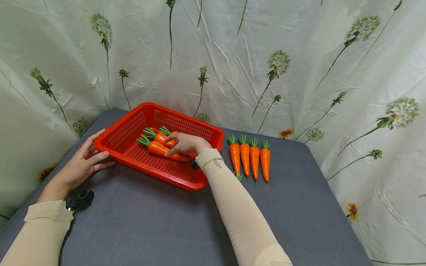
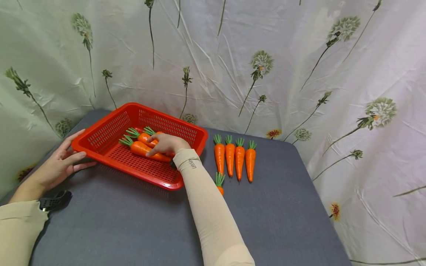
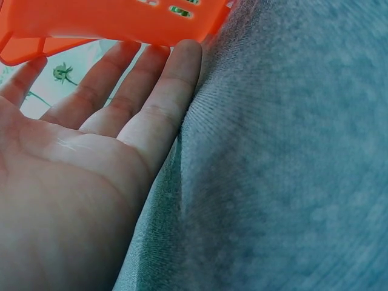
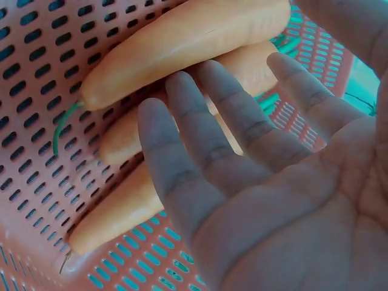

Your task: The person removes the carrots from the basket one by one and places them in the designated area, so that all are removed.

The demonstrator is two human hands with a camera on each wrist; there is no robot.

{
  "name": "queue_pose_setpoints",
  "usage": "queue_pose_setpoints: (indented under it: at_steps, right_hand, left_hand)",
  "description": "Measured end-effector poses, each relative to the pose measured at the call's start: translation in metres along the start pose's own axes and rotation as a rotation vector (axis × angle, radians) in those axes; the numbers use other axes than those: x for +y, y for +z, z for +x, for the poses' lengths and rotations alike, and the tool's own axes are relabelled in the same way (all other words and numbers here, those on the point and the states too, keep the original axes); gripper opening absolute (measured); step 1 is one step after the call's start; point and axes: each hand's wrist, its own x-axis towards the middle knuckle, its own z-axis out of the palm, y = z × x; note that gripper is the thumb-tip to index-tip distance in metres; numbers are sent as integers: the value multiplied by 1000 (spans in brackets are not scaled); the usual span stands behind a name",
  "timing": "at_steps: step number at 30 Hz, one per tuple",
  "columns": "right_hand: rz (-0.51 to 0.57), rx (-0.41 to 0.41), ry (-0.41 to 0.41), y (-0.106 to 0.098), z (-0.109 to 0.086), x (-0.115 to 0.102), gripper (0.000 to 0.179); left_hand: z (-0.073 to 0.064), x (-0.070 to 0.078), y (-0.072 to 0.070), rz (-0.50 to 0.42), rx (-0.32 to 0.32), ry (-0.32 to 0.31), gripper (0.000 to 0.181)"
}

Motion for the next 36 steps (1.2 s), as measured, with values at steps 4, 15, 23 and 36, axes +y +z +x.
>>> queue_pose_setpoints:
  at_steps: [4, 15, 23, 36]
  right_hand:
    - [-9, -16, 32, 4, 1, -3, 59]
    - [-275, 51, 87, 16, 8, -11, 61]
    - [-322, 62, 132, 20, 10, -12, 59]
    - [-329, 23, 96, 21, 10, -8, 54]
  left_hand:
    - [-1, 0, 0, -6, -3, 4, 75]
    - [0, 2, -1, 15, 5, -7, 75]
    - [1, 1, -1, 32, 7, -10, 75]
    - [0, 0, 0, 6, -4, 4, 75]
